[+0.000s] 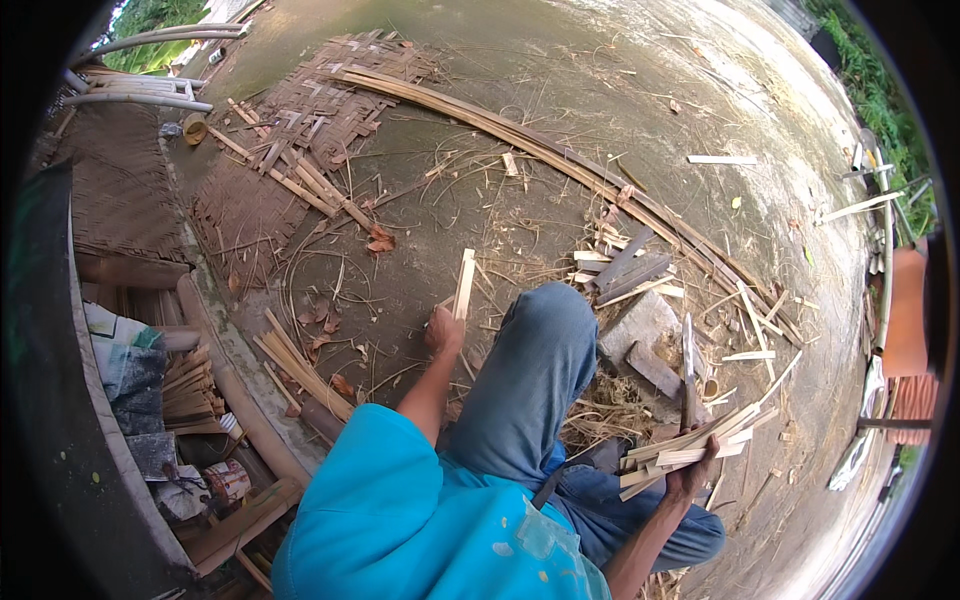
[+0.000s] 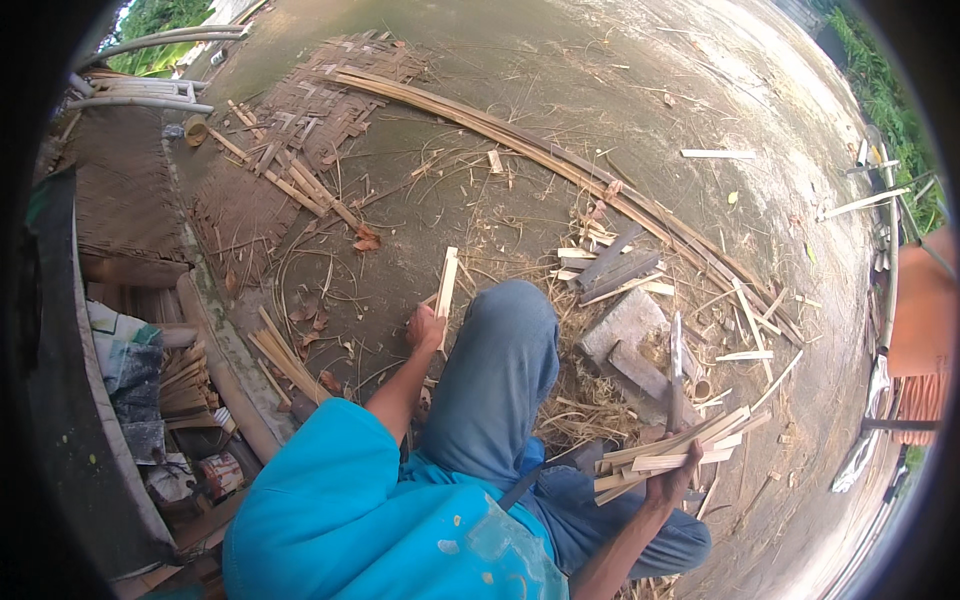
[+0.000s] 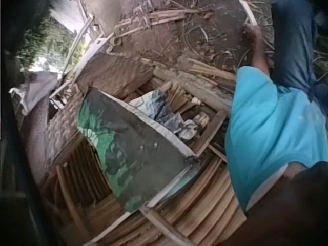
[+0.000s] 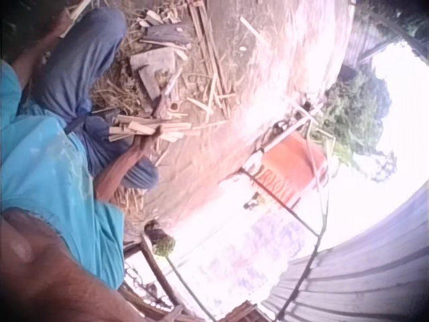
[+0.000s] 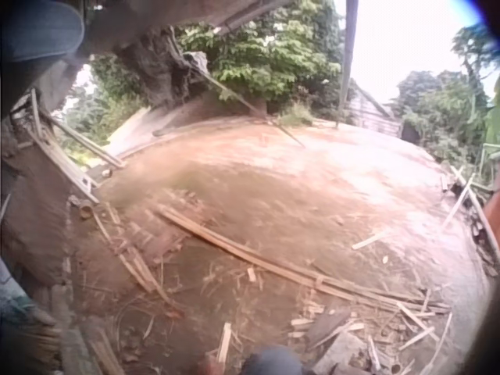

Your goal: The person sits on the ground and uses a machete to split bamboo strips into thinner pieces. They gather the finished strips, stand, and carry them into a covered area, then sit and arrange the strips on the floor.

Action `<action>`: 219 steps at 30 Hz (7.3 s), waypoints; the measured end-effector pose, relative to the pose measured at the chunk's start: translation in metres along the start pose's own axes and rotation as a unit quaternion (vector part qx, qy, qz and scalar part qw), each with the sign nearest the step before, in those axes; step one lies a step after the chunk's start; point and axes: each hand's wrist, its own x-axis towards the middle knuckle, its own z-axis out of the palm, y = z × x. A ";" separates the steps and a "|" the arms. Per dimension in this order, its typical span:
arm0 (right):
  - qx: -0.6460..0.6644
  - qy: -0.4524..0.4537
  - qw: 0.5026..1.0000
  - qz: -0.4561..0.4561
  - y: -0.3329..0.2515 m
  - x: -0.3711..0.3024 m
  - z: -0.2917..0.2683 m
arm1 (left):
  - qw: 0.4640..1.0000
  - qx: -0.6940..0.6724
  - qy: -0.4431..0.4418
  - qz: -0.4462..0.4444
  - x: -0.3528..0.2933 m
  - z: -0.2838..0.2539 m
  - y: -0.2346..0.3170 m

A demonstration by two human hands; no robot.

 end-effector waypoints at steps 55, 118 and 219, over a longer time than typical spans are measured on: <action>-0.164 -0.050 0.968 -0.182 0.050 0.042 0.077 | 0.737 -0.048 -0.493 0.459 -0.307 0.016 0.220; -0.815 0.300 0.418 -0.264 -0.111 0.401 -0.207 | 0.683 -0.419 -0.590 0.097 -0.237 0.048 0.306; -0.283 0.206 0.906 -0.240 0.071 -0.026 0.062 | 0.621 -0.184 -0.701 0.298 -0.256 0.027 0.271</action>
